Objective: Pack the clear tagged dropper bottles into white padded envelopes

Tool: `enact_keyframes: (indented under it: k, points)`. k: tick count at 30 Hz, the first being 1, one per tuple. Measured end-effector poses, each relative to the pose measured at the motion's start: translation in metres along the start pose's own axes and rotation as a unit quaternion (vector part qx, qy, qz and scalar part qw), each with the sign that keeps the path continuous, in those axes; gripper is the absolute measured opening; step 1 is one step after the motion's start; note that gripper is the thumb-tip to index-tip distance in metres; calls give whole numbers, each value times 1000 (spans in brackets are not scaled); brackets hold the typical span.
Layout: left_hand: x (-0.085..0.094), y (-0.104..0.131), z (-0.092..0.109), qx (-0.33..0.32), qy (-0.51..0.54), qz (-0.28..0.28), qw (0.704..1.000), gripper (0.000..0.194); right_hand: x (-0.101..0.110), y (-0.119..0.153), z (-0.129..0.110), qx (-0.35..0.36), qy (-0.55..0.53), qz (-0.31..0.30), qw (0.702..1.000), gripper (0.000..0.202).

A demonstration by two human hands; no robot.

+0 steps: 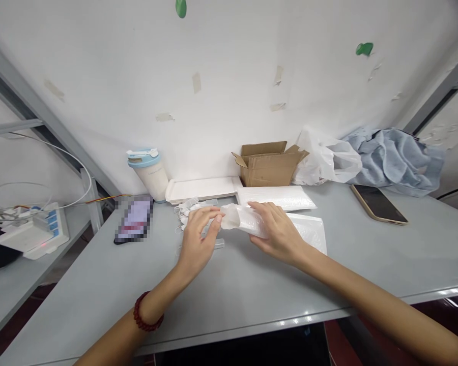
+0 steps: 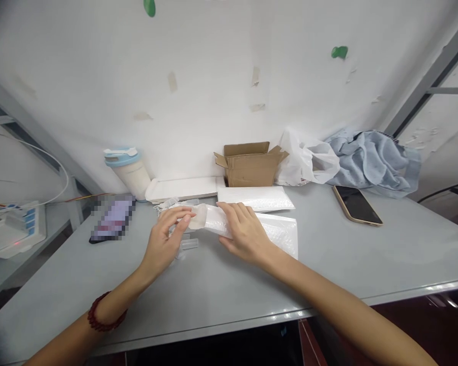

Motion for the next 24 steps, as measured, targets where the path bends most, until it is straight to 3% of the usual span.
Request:
enact_keyframes:
  k: [5, 13, 15, 20, 22, 24]
  points:
    - [-7, 5, 4, -5, -34, -76, 996, 41, -1, 1, 0, 5, 4, 4, 1000, 65]
    - [-20, 11, 4, 18, -51, -204, 977, 51, -3, 3, -4, 24, 8, 6, 1000, 63]
    - [-14, 6, 2, 4, -51, -193, 980, 49, -3, 3, -4, 26, 9, 6, 1000, 63]
    - [20, -16, -4, -88, -107, -84, 987, 34, 0, -1, 5, 5, 33, 26, 999, 61]
    - [27, -20, -7, -127, -183, -87, 971, 24, 1, -3, 10, -3, 49, 37, 998, 59]
    - [25, -19, -10, -147, -256, -128, 947, 21, 1, -4, 13, -8, 59, 43, 997, 58]
Point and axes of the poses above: each hand's wrist, its own y-axis away from the middle knuckle, its own x-axis out of the back of the hand, z = x × y, the point moved 5 cm from there along -y, towards the middle knuckle, and after that the axes turned 10 degrees about -x, right-handed, at the moved point
